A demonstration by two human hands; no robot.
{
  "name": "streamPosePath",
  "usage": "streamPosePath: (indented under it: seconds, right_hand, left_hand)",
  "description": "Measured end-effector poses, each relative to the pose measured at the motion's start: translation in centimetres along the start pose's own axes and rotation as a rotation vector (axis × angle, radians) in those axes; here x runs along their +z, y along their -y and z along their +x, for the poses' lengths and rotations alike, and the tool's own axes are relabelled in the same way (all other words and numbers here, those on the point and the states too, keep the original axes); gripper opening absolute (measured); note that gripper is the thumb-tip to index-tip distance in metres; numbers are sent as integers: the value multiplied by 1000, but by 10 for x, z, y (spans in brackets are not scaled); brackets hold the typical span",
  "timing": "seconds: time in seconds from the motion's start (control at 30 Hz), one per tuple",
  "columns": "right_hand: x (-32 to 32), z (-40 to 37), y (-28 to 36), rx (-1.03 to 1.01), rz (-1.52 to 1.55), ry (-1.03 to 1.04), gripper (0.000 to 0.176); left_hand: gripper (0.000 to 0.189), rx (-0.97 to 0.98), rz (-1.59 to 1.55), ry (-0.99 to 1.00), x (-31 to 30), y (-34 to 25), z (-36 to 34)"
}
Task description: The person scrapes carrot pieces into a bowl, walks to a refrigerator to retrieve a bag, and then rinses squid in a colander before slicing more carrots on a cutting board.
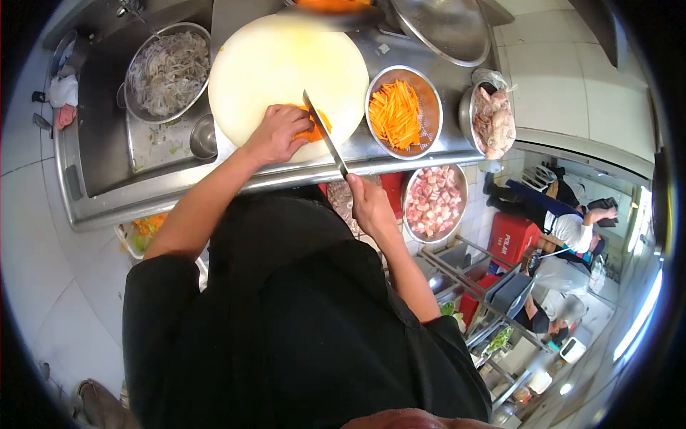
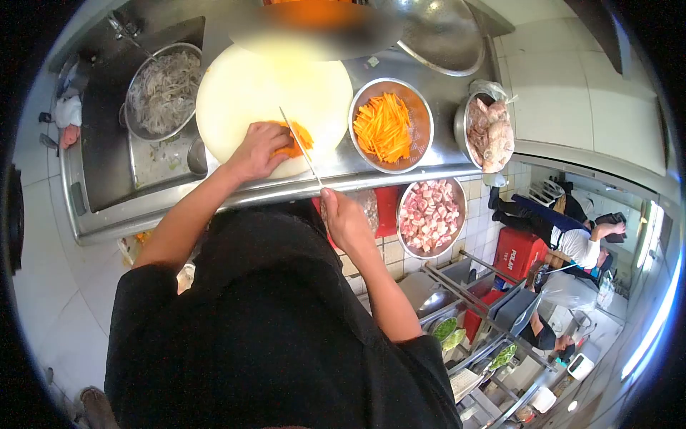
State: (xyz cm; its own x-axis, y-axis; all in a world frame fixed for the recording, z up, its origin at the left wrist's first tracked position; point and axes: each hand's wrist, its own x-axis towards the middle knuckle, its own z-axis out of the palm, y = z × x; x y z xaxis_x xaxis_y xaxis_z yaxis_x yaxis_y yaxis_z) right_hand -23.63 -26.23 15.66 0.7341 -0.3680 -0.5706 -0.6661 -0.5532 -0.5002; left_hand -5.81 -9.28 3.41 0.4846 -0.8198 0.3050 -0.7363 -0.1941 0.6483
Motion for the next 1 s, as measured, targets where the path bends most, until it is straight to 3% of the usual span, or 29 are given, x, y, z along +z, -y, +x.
streamPosePath:
  seconds: [0.07, 0.2, 0.3, 0.43, 0.6, 0.9, 1.0]
  right_hand:
    - [22, 15, -21, -100, -94, -131, 54]
    - [21, 31, -14, -75, -14, -83, 56]
    - [-2, 7, 3, 67, 87, 64, 56]
    - [25, 20, -12, -93, -51, -106, 54]
    - [7, 14, -2, 34, 13, 23, 54]
    - [28, 23, -6, -57, -8, -67, 54]
    - [24, 22, -4, -38, 7, -50, 56]
  left_hand:
    - [25, -16, -17, 6, 4, 3, -2]
    - [25, -17, -26, 10, 1, 1, -1]
    - [25, -17, -27, 3, 0, 2, -1]
    - [27, -3, -47, -21, 6, 3, -4]
    - [28, -24, -45, -25, 7, 8, -4]
    - [29, -29, -60, -13, 5, 8, -4]
    - [29, -3, 2, -96, -5, -2, -5]
